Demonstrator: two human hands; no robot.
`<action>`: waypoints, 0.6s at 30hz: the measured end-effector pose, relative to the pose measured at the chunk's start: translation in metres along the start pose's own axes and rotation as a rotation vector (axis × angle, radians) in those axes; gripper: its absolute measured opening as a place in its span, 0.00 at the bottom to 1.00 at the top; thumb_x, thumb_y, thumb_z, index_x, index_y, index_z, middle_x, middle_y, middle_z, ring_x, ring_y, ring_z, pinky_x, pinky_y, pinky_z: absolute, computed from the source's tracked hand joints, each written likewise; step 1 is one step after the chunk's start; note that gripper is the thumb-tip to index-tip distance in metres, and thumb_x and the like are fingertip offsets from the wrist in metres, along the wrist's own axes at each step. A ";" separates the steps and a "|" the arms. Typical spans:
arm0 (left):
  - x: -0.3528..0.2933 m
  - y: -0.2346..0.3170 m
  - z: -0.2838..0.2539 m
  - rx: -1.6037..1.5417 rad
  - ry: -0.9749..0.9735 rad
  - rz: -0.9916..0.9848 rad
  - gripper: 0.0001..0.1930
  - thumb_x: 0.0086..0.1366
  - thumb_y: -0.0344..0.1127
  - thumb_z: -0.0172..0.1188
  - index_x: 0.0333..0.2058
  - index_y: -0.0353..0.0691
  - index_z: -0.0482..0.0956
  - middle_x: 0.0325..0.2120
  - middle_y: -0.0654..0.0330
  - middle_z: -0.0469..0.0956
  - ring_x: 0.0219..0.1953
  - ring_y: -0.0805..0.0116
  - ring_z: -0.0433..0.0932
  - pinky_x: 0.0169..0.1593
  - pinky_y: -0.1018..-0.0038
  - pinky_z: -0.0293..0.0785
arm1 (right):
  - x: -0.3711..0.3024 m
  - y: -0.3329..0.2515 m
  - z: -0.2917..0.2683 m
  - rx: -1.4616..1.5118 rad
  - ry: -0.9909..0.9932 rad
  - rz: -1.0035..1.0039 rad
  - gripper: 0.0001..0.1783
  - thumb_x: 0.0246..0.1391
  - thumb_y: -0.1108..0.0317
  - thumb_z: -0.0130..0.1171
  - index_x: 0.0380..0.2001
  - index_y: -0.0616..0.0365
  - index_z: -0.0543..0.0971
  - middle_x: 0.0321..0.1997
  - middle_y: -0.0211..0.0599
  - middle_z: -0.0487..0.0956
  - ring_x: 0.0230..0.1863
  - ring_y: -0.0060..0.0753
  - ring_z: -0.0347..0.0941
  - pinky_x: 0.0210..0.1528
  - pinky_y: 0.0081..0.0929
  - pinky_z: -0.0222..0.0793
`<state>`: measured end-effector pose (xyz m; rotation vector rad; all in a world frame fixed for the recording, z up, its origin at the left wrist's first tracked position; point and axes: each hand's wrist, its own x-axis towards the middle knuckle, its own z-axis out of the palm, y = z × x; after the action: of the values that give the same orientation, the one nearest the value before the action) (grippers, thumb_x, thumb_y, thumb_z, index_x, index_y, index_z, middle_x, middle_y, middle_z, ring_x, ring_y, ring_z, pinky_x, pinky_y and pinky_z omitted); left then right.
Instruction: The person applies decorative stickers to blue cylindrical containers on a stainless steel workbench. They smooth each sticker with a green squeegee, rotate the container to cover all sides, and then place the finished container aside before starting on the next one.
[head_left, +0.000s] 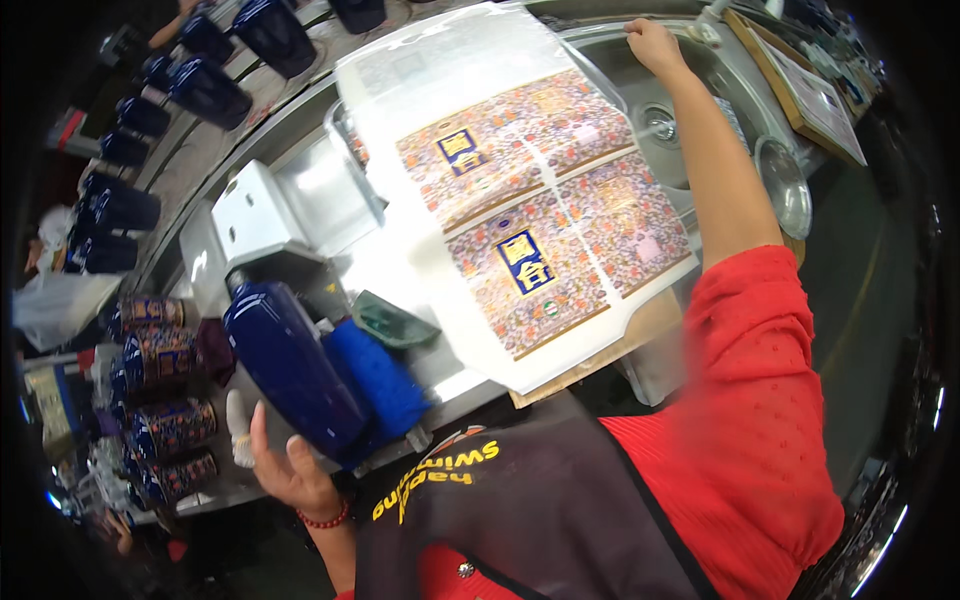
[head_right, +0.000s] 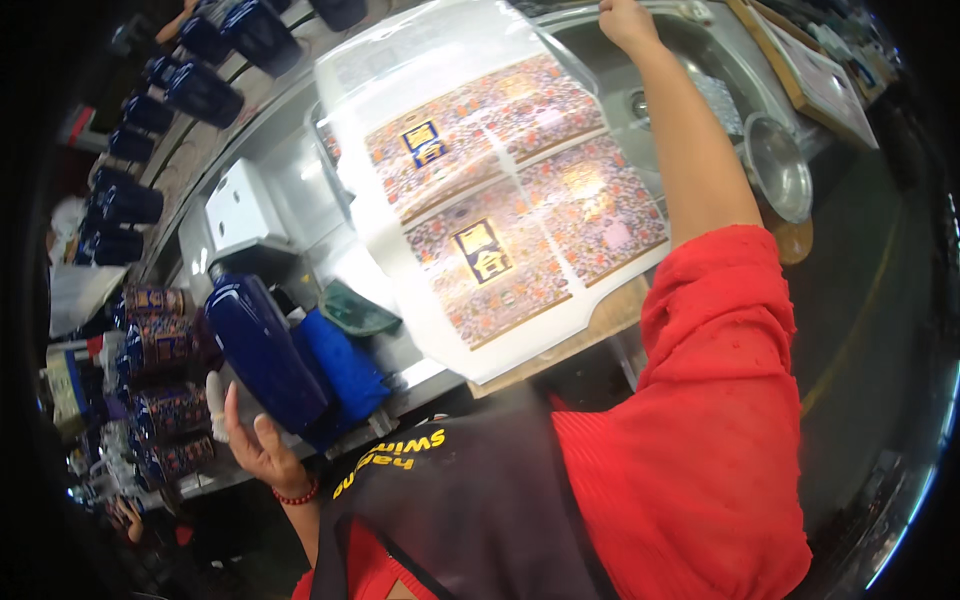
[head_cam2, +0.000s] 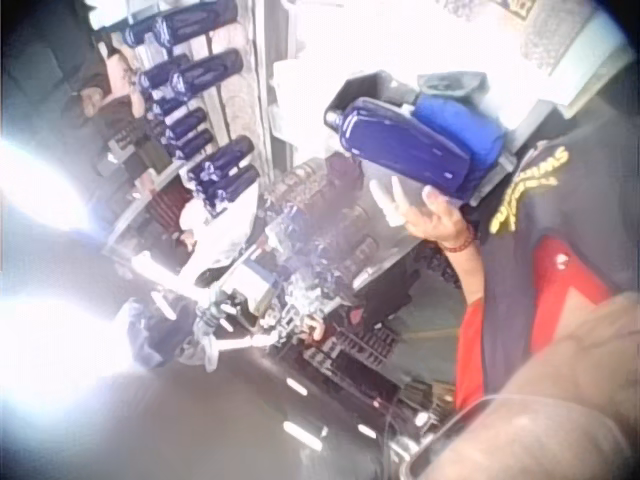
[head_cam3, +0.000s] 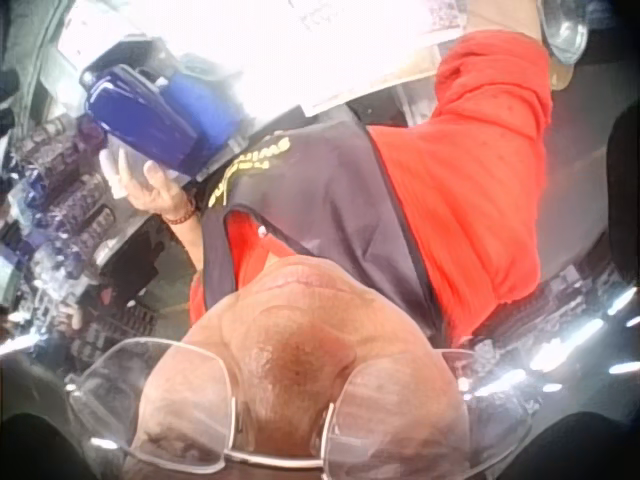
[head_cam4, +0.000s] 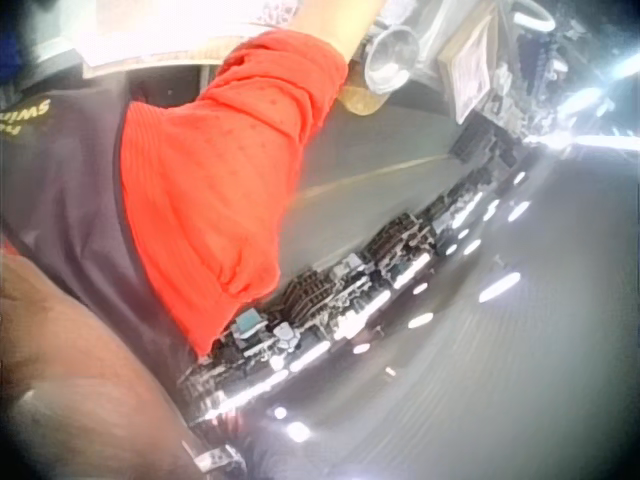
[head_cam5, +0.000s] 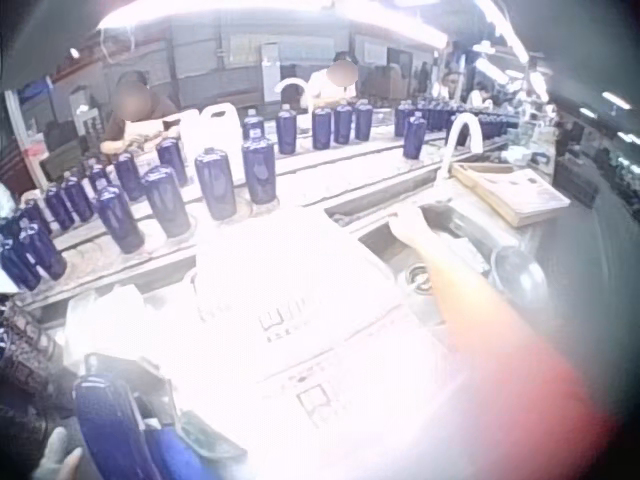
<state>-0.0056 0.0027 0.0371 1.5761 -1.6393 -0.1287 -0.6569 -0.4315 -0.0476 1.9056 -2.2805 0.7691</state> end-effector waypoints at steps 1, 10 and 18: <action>-0.001 -0.003 -0.001 0.049 0.005 0.001 0.24 0.72 0.37 0.52 0.61 0.24 0.72 0.65 0.36 0.68 0.68 0.48 0.66 0.70 0.61 0.56 | 0.002 0.025 -0.012 -0.080 0.013 0.040 0.18 0.57 0.60 0.55 0.47 0.49 0.86 0.46 0.42 0.86 0.52 0.49 0.81 0.57 0.41 0.73; -0.001 -0.033 0.001 0.104 0.012 -0.071 0.24 0.78 0.40 0.46 0.62 0.25 0.70 0.58 0.44 0.75 0.58 0.56 0.75 0.62 0.65 0.68 | -0.072 0.071 -0.093 -0.497 -0.381 0.300 0.25 0.52 0.50 0.62 0.43 0.60 0.85 0.47 0.53 0.84 0.52 0.52 0.81 0.56 0.45 0.75; 0.000 -0.034 -0.005 0.086 -0.051 -0.074 0.22 0.78 0.33 0.43 0.64 0.25 0.68 0.64 0.45 0.69 0.64 0.57 0.70 0.68 0.65 0.63 | -0.112 0.024 -0.046 -0.628 -0.204 0.503 0.19 0.62 0.62 0.54 0.53 0.55 0.83 0.59 0.46 0.81 0.61 0.51 0.78 0.57 0.56 0.74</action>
<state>0.0237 -0.0021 0.0207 1.7127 -1.6457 -0.1399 -0.6653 -0.3087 -0.0561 1.1918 -2.7125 -0.1491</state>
